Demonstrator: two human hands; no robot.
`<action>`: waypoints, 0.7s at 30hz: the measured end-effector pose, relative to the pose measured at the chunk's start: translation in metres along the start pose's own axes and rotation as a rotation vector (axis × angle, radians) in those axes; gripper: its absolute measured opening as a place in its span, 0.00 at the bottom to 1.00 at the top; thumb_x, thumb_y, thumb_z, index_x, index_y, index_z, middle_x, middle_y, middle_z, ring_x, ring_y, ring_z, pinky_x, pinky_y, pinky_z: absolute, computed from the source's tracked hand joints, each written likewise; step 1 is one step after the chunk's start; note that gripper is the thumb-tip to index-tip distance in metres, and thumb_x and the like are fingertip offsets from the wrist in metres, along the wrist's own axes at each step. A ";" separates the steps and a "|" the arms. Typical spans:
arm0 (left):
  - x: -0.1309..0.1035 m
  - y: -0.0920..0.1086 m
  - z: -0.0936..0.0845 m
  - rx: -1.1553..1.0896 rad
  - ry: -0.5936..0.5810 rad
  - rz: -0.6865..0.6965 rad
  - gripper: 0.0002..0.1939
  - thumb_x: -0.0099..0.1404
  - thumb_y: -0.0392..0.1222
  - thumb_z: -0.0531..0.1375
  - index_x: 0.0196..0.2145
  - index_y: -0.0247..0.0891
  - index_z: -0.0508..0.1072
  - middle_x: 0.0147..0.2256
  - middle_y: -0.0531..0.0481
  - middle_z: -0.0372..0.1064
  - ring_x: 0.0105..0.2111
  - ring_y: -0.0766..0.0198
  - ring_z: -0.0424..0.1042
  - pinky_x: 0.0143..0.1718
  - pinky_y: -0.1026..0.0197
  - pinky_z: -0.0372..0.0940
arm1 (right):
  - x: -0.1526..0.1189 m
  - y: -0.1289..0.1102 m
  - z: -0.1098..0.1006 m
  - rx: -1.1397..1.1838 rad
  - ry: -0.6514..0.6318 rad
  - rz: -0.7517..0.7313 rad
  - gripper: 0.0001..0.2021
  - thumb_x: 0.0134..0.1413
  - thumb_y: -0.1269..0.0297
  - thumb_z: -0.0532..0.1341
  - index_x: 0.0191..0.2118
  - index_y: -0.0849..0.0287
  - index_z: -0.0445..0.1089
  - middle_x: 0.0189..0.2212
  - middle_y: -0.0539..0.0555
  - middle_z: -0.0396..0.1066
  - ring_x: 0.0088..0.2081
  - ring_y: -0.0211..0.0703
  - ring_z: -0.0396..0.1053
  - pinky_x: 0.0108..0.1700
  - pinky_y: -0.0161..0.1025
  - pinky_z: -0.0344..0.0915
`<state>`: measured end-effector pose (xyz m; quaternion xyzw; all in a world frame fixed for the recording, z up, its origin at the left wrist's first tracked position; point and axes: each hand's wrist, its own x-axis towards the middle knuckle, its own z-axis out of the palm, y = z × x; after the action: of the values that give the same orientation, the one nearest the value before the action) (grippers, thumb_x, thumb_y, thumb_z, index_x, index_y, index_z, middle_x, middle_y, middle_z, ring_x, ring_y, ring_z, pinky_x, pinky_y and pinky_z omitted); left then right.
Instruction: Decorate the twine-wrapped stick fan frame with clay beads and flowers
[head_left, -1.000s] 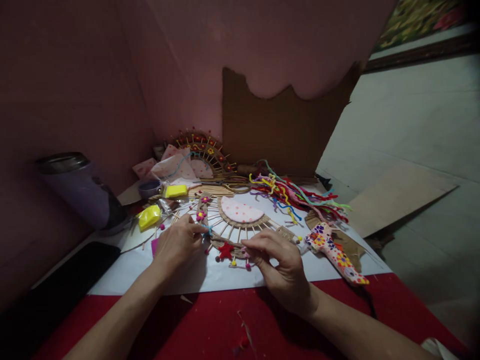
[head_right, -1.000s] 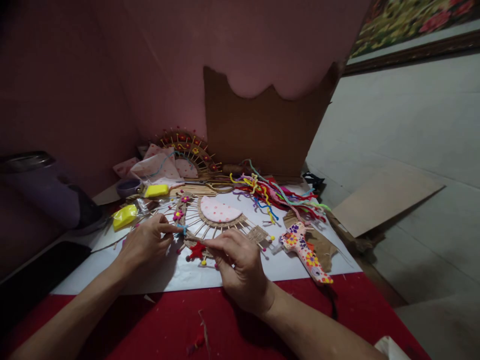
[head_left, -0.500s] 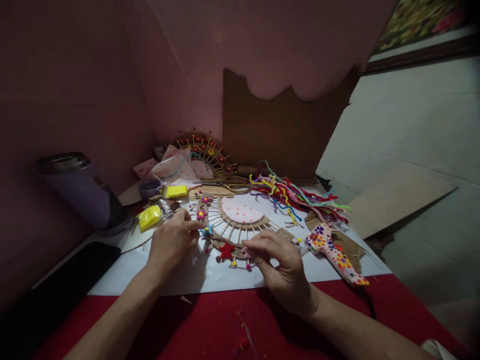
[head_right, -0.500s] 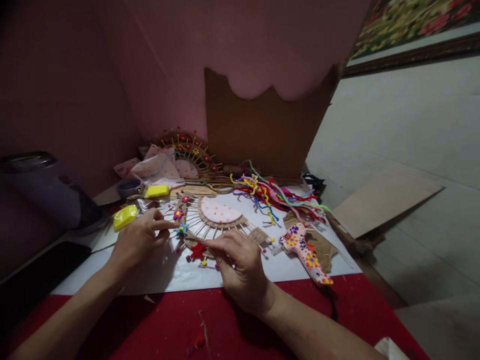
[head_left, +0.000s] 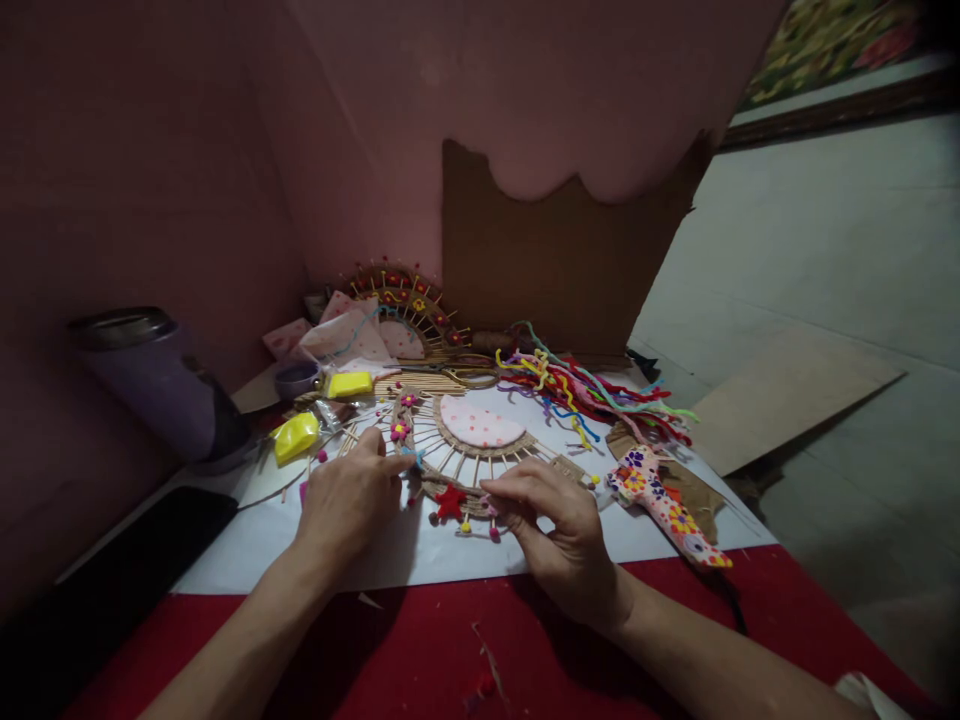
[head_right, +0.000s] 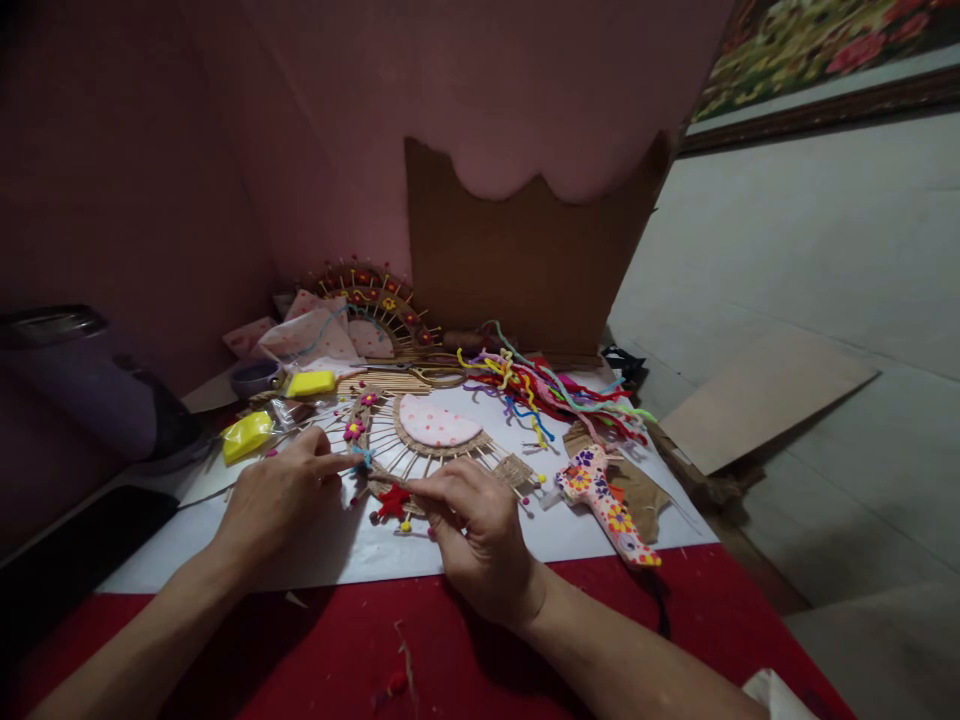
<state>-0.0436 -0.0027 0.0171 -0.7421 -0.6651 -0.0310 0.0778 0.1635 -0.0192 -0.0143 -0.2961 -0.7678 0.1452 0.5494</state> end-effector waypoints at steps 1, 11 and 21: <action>0.000 0.000 0.000 0.004 -0.001 0.002 0.19 0.61 0.38 0.50 0.42 0.54 0.76 0.35 0.47 0.65 0.25 0.61 0.66 0.23 0.62 0.50 | 0.000 0.000 0.000 0.000 -0.002 0.000 0.12 0.51 0.79 0.58 0.39 0.58 0.72 0.28 0.51 0.69 0.30 0.38 0.66 0.30 0.37 0.64; 0.004 -0.001 0.012 -0.031 -0.043 0.050 0.18 0.60 0.38 0.50 0.40 0.51 0.77 0.32 0.46 0.63 0.25 0.60 0.67 0.24 0.61 0.54 | -0.001 0.001 0.000 0.000 -0.003 0.000 0.14 0.49 0.80 0.58 0.39 0.57 0.72 0.28 0.51 0.67 0.30 0.38 0.66 0.29 0.36 0.64; 0.004 -0.002 0.007 -0.227 0.059 -0.041 0.17 0.57 0.37 0.52 0.37 0.50 0.78 0.32 0.49 0.65 0.24 0.65 0.64 0.25 0.63 0.51 | -0.001 0.001 0.000 -0.001 -0.011 0.005 0.12 0.51 0.78 0.58 0.39 0.57 0.72 0.28 0.52 0.68 0.30 0.38 0.66 0.30 0.37 0.65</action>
<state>-0.0456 0.0029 0.0113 -0.7313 -0.6696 -0.1296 0.0124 0.1642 -0.0190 -0.0161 -0.2973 -0.7701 0.1480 0.5447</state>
